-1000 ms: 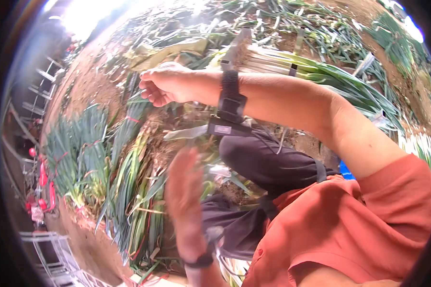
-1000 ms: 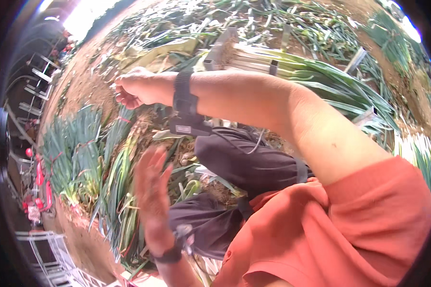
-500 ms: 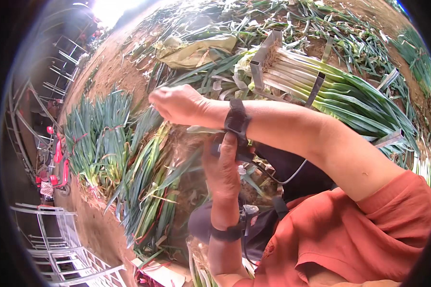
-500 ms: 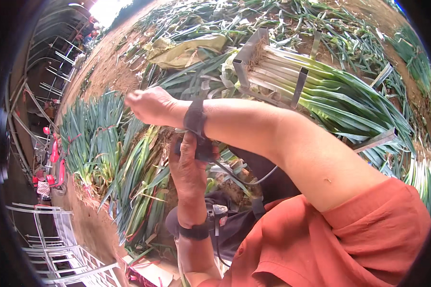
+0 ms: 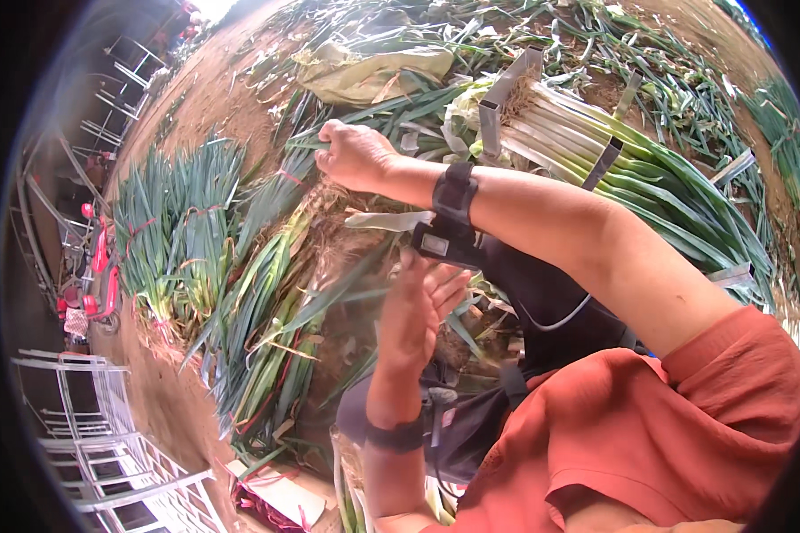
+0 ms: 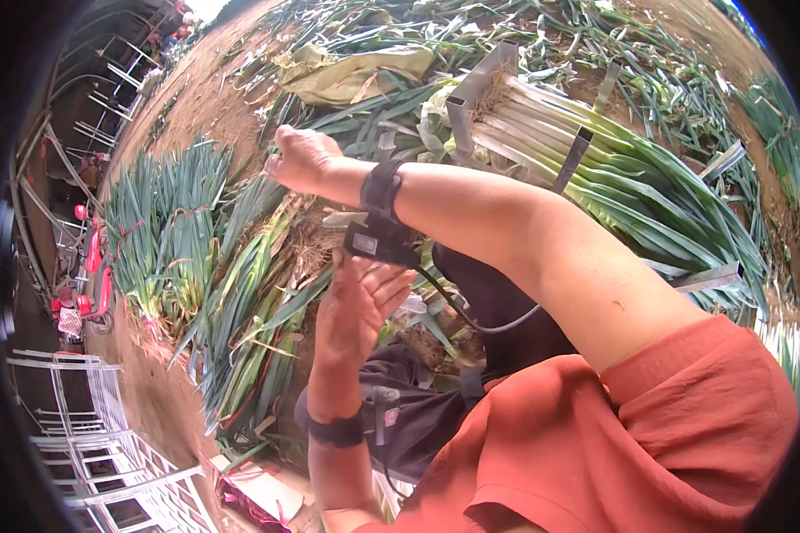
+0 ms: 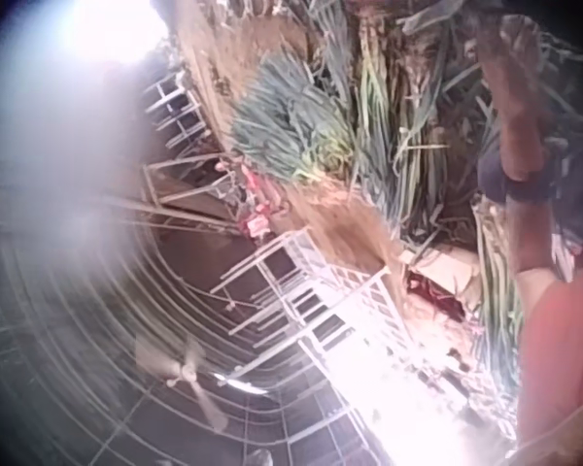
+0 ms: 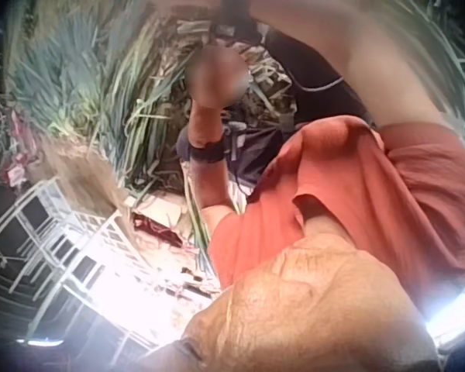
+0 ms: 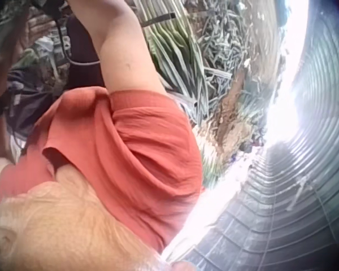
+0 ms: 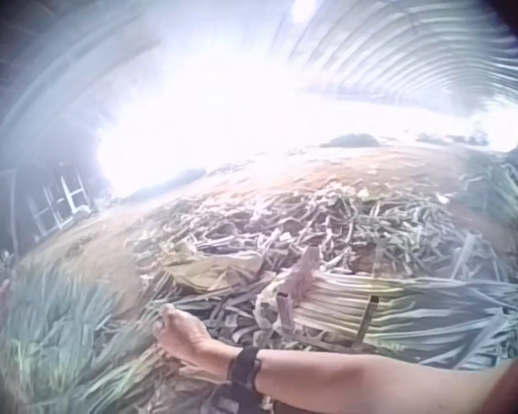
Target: Cleaning, peeling, and trimming green onions for bundling.
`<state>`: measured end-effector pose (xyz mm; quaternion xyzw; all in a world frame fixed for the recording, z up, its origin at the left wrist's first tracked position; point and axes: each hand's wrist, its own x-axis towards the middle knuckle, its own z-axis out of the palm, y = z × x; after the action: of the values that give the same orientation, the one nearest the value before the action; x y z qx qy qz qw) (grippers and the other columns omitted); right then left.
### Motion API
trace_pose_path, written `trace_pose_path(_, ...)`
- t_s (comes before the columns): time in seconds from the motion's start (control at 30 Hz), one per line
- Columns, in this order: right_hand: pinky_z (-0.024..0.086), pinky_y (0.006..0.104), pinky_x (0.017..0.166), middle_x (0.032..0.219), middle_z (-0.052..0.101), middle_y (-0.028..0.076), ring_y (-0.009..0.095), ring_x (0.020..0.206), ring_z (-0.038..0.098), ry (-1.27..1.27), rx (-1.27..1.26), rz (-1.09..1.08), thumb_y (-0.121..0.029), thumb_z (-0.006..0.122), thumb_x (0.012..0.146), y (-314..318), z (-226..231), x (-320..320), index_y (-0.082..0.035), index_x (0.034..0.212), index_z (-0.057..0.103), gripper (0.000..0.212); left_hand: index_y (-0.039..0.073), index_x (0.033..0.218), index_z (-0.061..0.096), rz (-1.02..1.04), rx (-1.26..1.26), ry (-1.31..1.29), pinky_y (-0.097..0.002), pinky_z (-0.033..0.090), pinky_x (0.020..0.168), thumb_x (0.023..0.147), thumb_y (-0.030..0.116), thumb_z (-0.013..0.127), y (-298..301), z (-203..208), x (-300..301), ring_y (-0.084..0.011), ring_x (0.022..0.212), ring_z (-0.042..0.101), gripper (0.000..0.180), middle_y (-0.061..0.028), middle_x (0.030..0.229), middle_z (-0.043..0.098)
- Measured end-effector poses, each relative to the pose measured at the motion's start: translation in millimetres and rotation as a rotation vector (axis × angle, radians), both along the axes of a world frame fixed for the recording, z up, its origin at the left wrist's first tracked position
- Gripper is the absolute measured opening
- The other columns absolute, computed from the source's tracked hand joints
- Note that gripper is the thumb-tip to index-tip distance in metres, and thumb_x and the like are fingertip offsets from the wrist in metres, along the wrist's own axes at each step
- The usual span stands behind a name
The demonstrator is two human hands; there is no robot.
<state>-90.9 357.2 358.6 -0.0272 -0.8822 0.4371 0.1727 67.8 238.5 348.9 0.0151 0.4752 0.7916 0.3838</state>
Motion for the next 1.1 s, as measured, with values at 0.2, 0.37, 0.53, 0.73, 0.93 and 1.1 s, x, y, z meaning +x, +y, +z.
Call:
trace_pose_path(0.2, 0.046, 0.0389, 0.072, 0.081, 0.063, 0.015, 0.032, 0.081, 0.061, 0.054, 0.080, 0.156, -0.030, 0.055, 0.080, -3.7, -7.0, -19.1, 0.001, 0.103, 0.054, 0.039, -0.001, 0.124, 0.040, 0.205, -0.328, 0.256, -0.0394, 0.052, 0.080, 0.093, 0.040, 0.037, -87.5, 40.7, -27.7, -0.0302, 0.093, 0.061, 0.051, -0.0178, 0.111, 0.054)
trace_pose_path(0.37, 0.044, 0.0385, 0.084, 0.105, 0.056, 0.019, 0.034, 0.097, 0.056, -0.180, 0.330, 0.461, -0.042, 0.056, 0.078, -20.3, -78.2, -42.9, -0.001, 0.114, 0.048, 0.056, 0.005, 0.115, 0.052, 0.799, -0.322, 0.200, -0.0294, 0.052, 0.076, 0.090, 0.029, 0.049, -239.4, 11.5, -68.6, -0.0188, 0.089, 0.062, 0.035, -0.0097, 0.104, 0.061)
trace_pose_path(0.53, 0.035, 0.0455, 0.095, 0.129, 0.036, 0.023, 0.037, 0.119, 0.038, -0.627, 0.485, 0.520, -0.052, 0.064, 0.068, -1.9, -192.2, -73.4, -0.006, 0.136, 0.027, 0.090, 0.009, 0.104, 0.055, 0.836, -0.445, 0.042, -0.0294, 0.051, 0.072, 0.087, 0.028, 0.053, -332.8, -80.6, -51.9, -0.0176, 0.083, 0.061, 0.026, -0.0070, 0.097, 0.061)
trace_pose_path(0.73, 0.022, 0.0518, 0.102, 0.132, 0.031, 0.028, 0.040, 0.125, 0.029, -0.703, 0.609, 0.514, -0.060, 0.069, 0.059, -6.1, -334.9, -90.6, -0.002, 0.138, 0.018, 0.110, 0.006, 0.099, 0.053, 0.885, -0.529, -0.505, -0.0347, 0.049, 0.069, 0.086, 0.023, 0.053, -321.9, -219.6, 2.6, -0.0226, 0.079, 0.059, 0.022, -0.0084, 0.093, 0.060)
trace_pose_path(0.93, 0.013, 0.0593, 0.104, 0.138, 0.017, 0.033, 0.047, 0.129, 0.016, -0.830, 0.756, 0.879, -0.058, 0.078, 0.045, -70.1, -396.4, 27.4, 0.002, 0.139, 0.012, 0.129, 0.004, 0.104, 0.052, 0.861, -0.510, -0.652, -0.0350, 0.048, 0.070, 0.085, 0.020, 0.057, -295.3, -267.0, -4.4, -0.0240, 0.082, 0.059, 0.026, -0.0116, 0.095, 0.058)
trace_pose_path(1.1, 0.030, 0.0548, 0.097, 0.136, 0.029, 0.025, 0.040, 0.126, 0.027, -0.656, 0.935, 0.802, -0.041, 0.075, 0.061, -91.2, -397.6, 63.5, -0.006, 0.135, 0.028, 0.094, 0.004, 0.105, 0.052, 0.815, -0.354, -0.561, -0.0317, 0.049, 0.070, 0.086, 0.019, 0.056, -268.6, -273.4, -39.1, -0.0234, 0.083, 0.059, 0.025, -0.0119, 0.095, 0.059)
